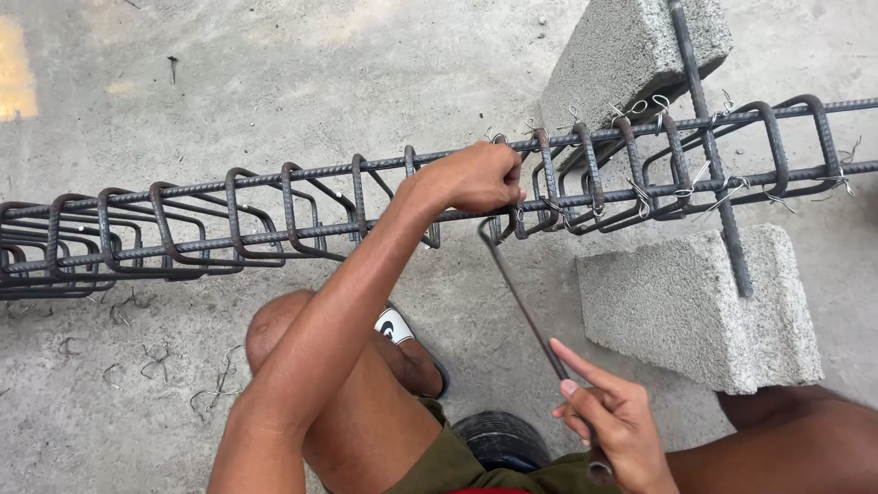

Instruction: Tying rebar intersections together using wire ties and a manual twisting tool

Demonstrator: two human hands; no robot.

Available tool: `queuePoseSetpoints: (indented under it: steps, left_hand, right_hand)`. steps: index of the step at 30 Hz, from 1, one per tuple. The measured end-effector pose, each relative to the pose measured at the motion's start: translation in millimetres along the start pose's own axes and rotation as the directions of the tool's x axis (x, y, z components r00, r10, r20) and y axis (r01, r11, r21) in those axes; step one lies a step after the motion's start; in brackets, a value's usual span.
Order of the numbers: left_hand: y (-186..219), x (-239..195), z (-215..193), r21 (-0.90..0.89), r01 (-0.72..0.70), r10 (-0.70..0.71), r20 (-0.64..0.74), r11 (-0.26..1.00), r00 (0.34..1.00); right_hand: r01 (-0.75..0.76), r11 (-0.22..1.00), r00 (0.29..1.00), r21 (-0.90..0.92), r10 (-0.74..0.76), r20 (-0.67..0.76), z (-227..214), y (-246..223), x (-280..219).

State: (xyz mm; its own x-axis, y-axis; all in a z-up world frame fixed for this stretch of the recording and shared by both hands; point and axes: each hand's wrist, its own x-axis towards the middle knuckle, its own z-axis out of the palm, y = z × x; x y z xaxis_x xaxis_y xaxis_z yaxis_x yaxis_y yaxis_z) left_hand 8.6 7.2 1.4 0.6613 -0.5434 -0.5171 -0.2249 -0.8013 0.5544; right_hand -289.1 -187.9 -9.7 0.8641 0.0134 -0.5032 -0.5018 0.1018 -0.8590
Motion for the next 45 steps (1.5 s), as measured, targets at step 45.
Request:
queuePoseSetpoints:
  steps: [45]
  left_hand:
    - [-14.2,-95.3,-102.3,-0.161,0.144,-0.206,-0.492,0.976,0.846]
  right_hand:
    - [0.410,0.912,0.892,0.018,-0.397,-0.217,25.6,25.8,30.2]
